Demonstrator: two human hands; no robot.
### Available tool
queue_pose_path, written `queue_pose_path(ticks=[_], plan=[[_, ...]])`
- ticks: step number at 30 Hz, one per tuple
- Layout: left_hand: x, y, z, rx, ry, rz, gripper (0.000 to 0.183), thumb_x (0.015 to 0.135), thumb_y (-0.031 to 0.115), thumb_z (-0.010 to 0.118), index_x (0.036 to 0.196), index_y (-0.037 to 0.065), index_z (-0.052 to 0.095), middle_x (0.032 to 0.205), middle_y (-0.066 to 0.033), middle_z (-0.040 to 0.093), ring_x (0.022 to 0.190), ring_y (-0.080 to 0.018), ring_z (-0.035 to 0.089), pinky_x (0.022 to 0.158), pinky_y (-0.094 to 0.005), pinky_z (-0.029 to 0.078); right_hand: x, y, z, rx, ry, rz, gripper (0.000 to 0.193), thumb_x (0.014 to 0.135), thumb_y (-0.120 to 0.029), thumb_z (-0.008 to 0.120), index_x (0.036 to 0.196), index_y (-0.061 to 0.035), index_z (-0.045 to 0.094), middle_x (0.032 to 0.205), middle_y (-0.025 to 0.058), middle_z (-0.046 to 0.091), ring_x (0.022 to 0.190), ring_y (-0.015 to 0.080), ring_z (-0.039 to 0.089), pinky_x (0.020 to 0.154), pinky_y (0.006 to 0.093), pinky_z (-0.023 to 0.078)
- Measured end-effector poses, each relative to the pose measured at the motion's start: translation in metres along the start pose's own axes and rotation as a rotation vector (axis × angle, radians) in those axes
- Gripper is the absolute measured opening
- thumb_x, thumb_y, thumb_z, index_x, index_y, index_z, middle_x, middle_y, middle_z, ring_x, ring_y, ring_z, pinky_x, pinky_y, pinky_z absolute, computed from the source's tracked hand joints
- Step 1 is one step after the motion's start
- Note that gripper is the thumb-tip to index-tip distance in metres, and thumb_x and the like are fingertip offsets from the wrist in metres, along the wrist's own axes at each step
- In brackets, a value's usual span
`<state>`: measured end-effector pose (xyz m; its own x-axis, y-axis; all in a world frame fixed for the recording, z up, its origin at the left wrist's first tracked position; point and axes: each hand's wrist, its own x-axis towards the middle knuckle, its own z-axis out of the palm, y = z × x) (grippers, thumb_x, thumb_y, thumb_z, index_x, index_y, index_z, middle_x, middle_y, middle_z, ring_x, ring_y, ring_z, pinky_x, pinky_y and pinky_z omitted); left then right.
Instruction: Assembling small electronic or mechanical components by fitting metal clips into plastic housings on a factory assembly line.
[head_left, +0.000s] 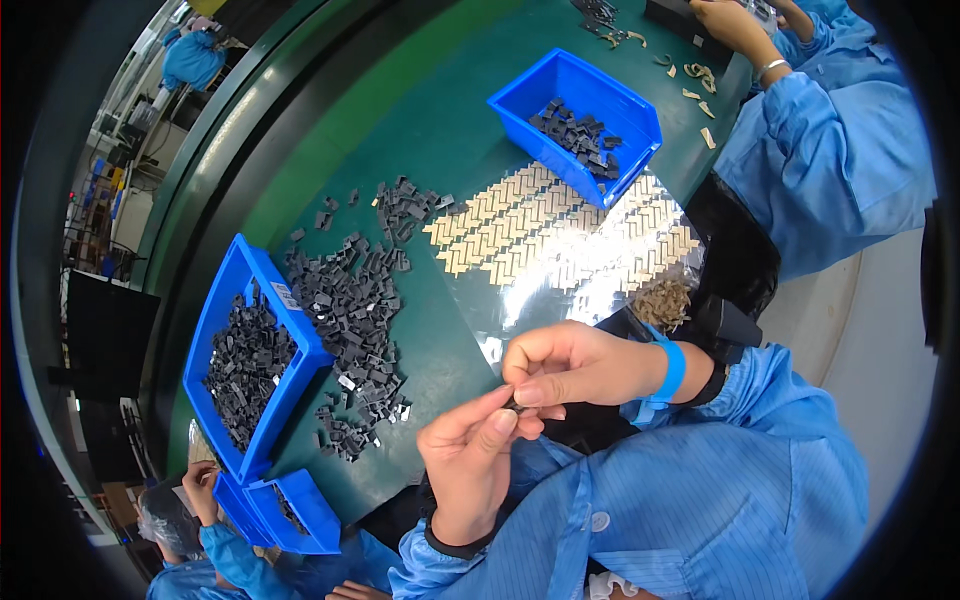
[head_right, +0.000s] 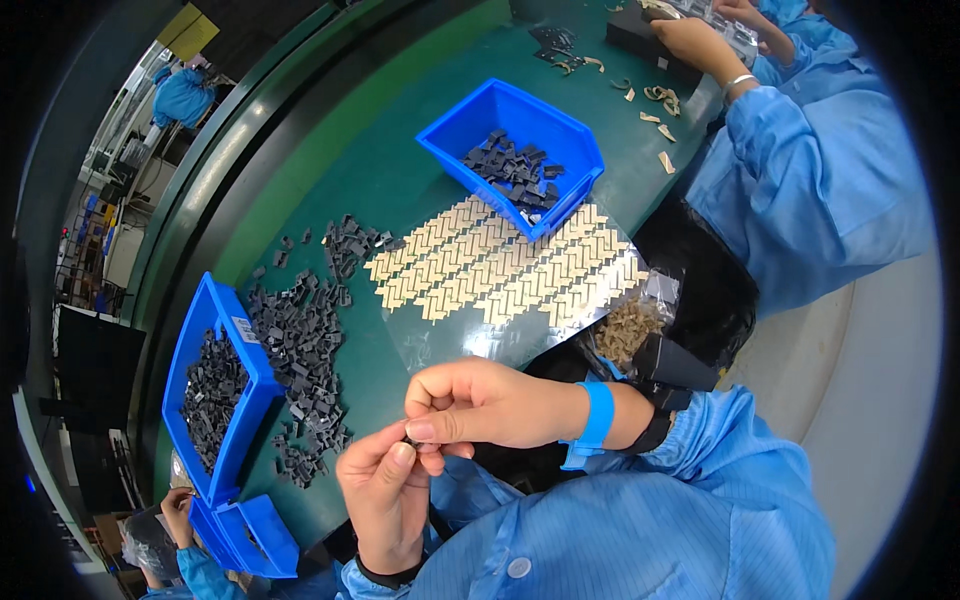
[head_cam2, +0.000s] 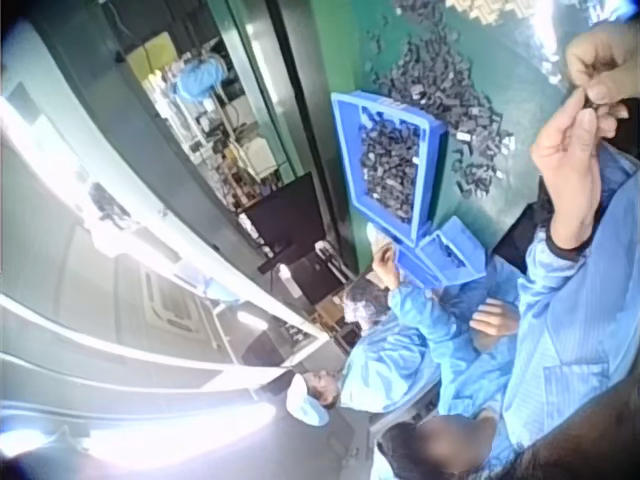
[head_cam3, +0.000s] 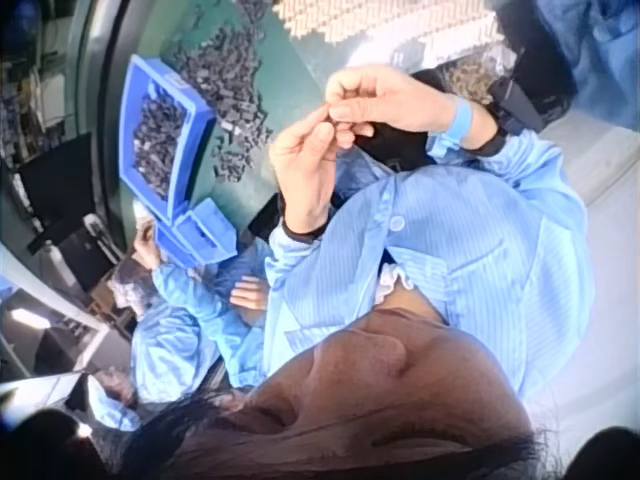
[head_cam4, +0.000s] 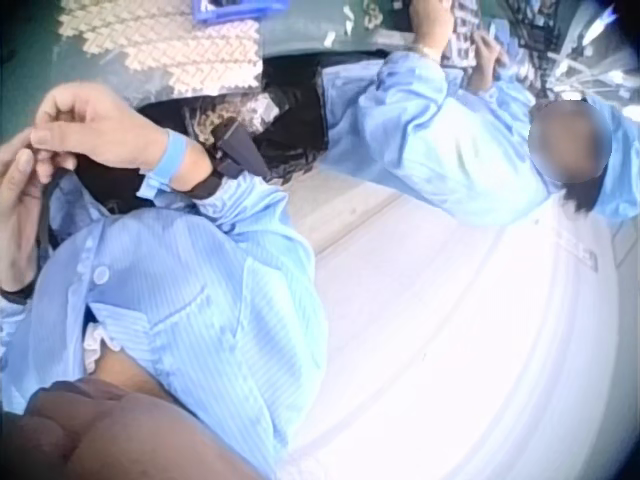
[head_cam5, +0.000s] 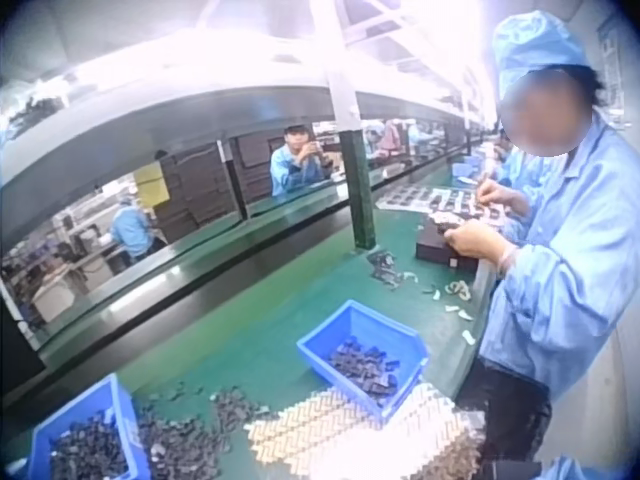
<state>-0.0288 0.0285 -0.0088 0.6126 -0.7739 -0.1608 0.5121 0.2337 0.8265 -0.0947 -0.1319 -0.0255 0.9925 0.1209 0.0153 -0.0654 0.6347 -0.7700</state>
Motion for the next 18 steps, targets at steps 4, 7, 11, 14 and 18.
queue_pose_path(ticks=[4,7,11,14,18], plan=[[-0.001,-0.011,-0.008,-0.413,-0.036,-0.241,0.020,0.088,0.006,0.052,0.106,0.000,0.060,0.093,-0.0157,0.063,0.081,-0.0200,0.060,0.072,-0.0284,0.050,0.003,0.010,-0.009,-0.840,0.115,-0.523,0.027,0.084,-0.026,0.060,0.073,-0.0053,0.046,0.063,0.0060,0.044,0.055,0.0201,0.045,0.053,0.0295,0.039],[-0.005,-0.018,-0.007,-0.592,-0.024,-0.321,0.020,0.088,0.005,0.051,0.106,0.000,0.060,0.091,-0.0153,0.063,0.078,-0.0197,0.060,0.071,-0.0290,0.050,0.013,0.016,-0.023,-1.141,0.051,-0.949,0.029,0.082,-0.028,0.061,0.070,-0.0058,0.045,0.063,0.0052,0.042,0.055,0.0231,0.044,0.055,0.0316,0.040],[-0.012,-0.007,-0.015,-0.441,-0.152,-0.369,0.020,0.085,0.005,0.055,0.103,-0.004,0.059,0.093,-0.0200,0.063,0.077,-0.0224,0.062,0.072,-0.0317,0.050,0.007,0.010,-0.021,-1.313,-0.026,-1.048,0.032,0.079,-0.031,0.064,0.069,-0.0054,0.046,0.063,0.0045,0.042,0.055,0.0214,0.045,0.057,0.0330,0.041],[-0.014,0.030,-0.008,0.050,0.011,0.154,0.019,0.082,0.006,0.057,0.096,-0.006,0.060,0.080,-0.0211,0.063,0.066,-0.0245,0.062,0.059,-0.0331,0.053,-0.009,-0.008,-0.024,-1.301,0.006,-1.000,0.030,0.077,-0.027,0.067,0.069,-0.0048,0.049,0.063,0.0046,0.045,0.054,0.0214,0.046,0.057,0.0333,0.041],[-0.002,0.114,-0.058,0.644,0.255,0.839,0.020,0.088,0.003,0.049,0.106,-0.006,0.053,0.096,-0.0154,0.059,0.086,-0.0192,0.059,0.079,-0.0266,0.049,-0.047,-0.029,-0.038,-1.360,0.254,-0.996,0.024,0.076,-0.020,0.068,0.068,-0.0045,0.051,0.062,0.0051,0.048,0.052,0.0221,0.047,0.056,0.0334,0.042]])
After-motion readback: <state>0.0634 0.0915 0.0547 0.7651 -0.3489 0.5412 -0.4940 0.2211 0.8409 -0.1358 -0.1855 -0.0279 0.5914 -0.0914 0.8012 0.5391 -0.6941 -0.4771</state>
